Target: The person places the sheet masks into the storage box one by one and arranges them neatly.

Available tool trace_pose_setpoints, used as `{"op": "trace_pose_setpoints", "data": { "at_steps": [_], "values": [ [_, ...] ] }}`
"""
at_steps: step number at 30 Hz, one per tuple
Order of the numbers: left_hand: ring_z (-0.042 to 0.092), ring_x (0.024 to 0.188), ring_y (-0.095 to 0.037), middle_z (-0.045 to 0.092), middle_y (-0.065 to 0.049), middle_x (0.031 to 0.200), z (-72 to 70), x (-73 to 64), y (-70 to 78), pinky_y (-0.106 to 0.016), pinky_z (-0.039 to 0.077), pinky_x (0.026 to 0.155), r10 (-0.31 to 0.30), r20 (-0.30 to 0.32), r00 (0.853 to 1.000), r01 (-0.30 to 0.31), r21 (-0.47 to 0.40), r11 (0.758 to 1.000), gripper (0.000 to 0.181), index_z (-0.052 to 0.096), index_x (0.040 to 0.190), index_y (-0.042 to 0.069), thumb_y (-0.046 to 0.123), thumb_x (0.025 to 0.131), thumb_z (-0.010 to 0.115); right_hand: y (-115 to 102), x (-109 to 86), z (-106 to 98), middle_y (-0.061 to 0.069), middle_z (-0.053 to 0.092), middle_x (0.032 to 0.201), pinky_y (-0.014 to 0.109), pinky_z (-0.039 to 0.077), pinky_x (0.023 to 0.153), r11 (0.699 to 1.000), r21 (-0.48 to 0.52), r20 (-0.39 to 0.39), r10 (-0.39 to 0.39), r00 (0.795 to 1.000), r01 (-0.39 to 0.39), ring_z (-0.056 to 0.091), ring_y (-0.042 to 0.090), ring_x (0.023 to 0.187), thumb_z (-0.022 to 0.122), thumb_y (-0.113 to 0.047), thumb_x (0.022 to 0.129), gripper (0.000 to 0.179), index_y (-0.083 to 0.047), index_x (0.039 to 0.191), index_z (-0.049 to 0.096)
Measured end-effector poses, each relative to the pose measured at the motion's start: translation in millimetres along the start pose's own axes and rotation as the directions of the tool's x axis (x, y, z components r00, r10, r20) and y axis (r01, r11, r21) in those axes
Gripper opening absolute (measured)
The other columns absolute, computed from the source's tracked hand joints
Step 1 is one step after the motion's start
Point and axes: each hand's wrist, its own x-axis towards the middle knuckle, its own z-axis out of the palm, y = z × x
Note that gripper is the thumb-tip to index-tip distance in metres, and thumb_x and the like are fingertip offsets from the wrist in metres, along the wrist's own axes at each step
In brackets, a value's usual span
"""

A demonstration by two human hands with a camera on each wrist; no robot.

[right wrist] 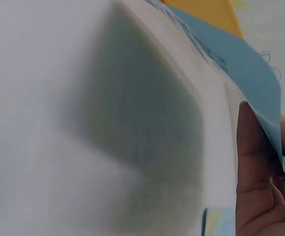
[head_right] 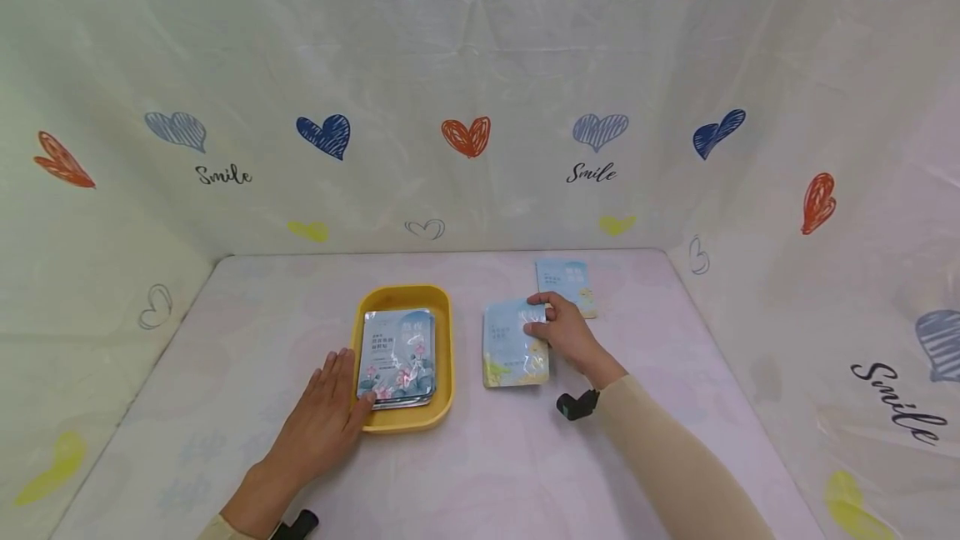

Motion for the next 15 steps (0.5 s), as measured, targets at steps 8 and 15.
{"op": "trace_pose_setpoints", "data": {
  "at_steps": [8, 15],
  "values": [
    [0.013, 0.162, -0.043, 0.019, -0.027, 0.173, 0.8, 0.5, 0.2, -0.060, 0.017, 0.130, 0.001, 0.001, 1.000, -0.001, -0.002, 1.000, 0.087, 0.013, 0.165, -0.008, 0.047, 0.109, 0.050, -18, 1.0, -5, -0.002, 0.031, 0.077, 0.026, 0.055, 0.066, 0.999, 0.033, 0.009, -0.036, 0.999, 0.036, 0.052, 0.014, 0.072, 0.074, -0.002, 0.097, 0.051, -0.002, 0.144, 0.053],
    [0.014, 0.162, -0.043, 0.020, -0.027, 0.173, 1.0, 0.7, -1.5, -0.060, 0.018, 0.130, 0.017, -0.011, 1.000, -0.017, 0.029, 0.999, 0.087, 0.014, 0.165, -0.008, 0.048, 0.109, 0.050, -36, 8.0, -1, -0.001, 0.037, 0.079, 0.027, 0.058, 0.068, 0.997, 0.055, 0.004, -0.061, 0.998, 0.061, 0.058, 0.016, 0.077, 0.074, -0.004, 0.097, 0.051, -0.004, 0.144, 0.053]
  ]
}}
